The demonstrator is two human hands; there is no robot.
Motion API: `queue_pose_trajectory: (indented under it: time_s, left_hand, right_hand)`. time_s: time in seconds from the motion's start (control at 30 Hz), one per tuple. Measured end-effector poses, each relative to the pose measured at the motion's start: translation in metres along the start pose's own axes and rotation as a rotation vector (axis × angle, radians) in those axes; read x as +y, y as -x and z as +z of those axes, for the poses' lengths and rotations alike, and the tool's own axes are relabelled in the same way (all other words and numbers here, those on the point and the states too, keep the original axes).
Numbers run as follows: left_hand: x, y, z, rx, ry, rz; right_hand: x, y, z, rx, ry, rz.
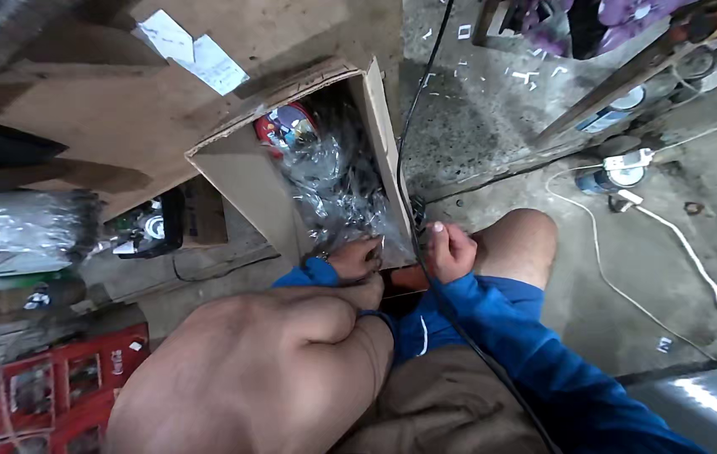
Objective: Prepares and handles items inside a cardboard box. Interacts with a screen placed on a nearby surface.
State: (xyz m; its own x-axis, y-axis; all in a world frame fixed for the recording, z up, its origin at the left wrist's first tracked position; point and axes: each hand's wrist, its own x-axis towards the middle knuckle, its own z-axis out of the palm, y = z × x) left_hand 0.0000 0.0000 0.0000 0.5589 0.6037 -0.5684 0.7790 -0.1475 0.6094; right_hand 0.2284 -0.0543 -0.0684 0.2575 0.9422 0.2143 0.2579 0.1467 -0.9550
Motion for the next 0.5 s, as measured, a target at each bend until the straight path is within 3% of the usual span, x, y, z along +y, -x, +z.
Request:
queue_pose_trajectory:
  time_s: [0.07,0.1,0.13,0.2,0.27,0.3,0.4,0.5]
  left_hand:
    - [0.132,0.053,-0.067,-0.113,0.093,-0.342]
    - [0.175,0.074,-0.089,-0.108,0.145,-0.42]
    - [0.194,0.092,-0.1,-0.092,0.185,-0.396]
    - [0.181,0.132,-0.1,-0.092,0.091,-0.082]
    - [0.142,0.158,-0.085,-0.059,-0.258,0.315]
    - [0.129,0.159,-0.081,-0.085,-0.256,0.326]
    - [0.098,0.112,-0.077,-0.345,0.181,0.03]
    - [0.151,0.091,-0.102,-0.332,0.124,-0.388]
  right_hand:
    - [-0.001,0.01,0.006,-0.069,-0.008,-0.291]
    - [-0.005,0.013,0.011,-0.162,-0.006,-0.376]
    - [-0.013,0.013,0.019,-0.29,0.013,-0.415]
    - [-0.036,0.0,0.041,-0.537,0.068,-0.425]
    - [-0.056,-0.021,0.068,-0.672,0.135,-0.326]
    - [-0.061,-0.034,0.082,-0.726,0.177,-0.256]
    - [-0.065,-0.067,0.116,-1.002,0.344,-0.043]
    - [-0.056,-0.08,0.145,-1.283,0.505,-0.034]
